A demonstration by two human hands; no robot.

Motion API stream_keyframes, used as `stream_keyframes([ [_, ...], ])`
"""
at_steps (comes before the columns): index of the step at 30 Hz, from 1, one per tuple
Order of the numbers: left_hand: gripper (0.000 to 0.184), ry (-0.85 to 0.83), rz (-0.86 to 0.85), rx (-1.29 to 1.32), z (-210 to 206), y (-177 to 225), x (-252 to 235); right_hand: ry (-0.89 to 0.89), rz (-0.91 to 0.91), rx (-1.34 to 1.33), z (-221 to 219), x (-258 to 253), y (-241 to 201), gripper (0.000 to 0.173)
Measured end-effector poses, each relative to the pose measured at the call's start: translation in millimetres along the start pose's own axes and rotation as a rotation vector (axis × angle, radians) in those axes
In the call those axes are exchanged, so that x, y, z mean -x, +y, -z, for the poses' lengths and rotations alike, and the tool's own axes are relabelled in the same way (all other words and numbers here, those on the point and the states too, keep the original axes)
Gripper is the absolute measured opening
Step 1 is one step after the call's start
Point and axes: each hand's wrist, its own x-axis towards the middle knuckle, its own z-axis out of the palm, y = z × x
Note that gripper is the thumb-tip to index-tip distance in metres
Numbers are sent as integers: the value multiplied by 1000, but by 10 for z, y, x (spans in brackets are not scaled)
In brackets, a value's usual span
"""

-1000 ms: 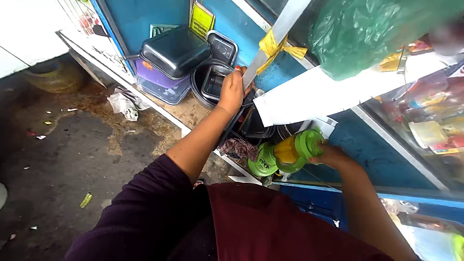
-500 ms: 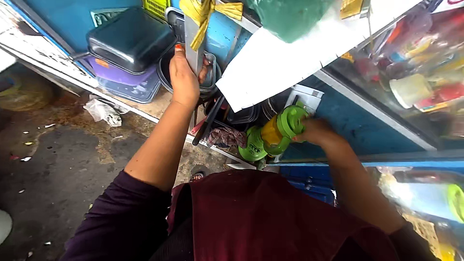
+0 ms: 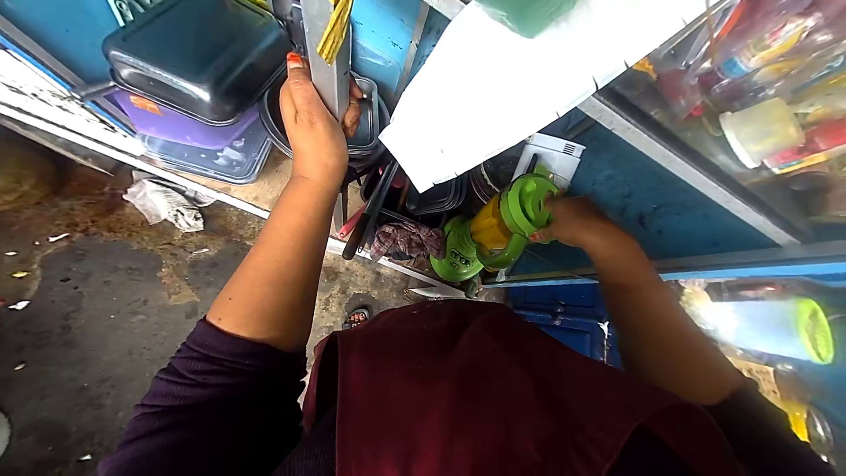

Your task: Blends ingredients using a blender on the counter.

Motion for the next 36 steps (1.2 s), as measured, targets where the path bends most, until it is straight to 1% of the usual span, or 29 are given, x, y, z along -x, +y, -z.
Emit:
stream_keyframes([
  [8, 54, -14, -5, 19, 10, -3, -6, 26, -2, -34, -77, -29, 56, 94],
  [12, 55, -35, 1, 14, 11, 9, 5, 54, 1, -113, -122, -37, 98, 97],
  [16, 55, -37, -12, 12, 10, 9, 13, 38, 11, -104, -98, -9, 90, 94],
  [30, 55, -35, 3, 32, 10, 3, 8, -9, -9, -18, -76, -5, 41, 100],
  [36, 55, -41, 10, 26, 13, 6, 10, -16, -25, -11, -55, 10, 12, 99],
])
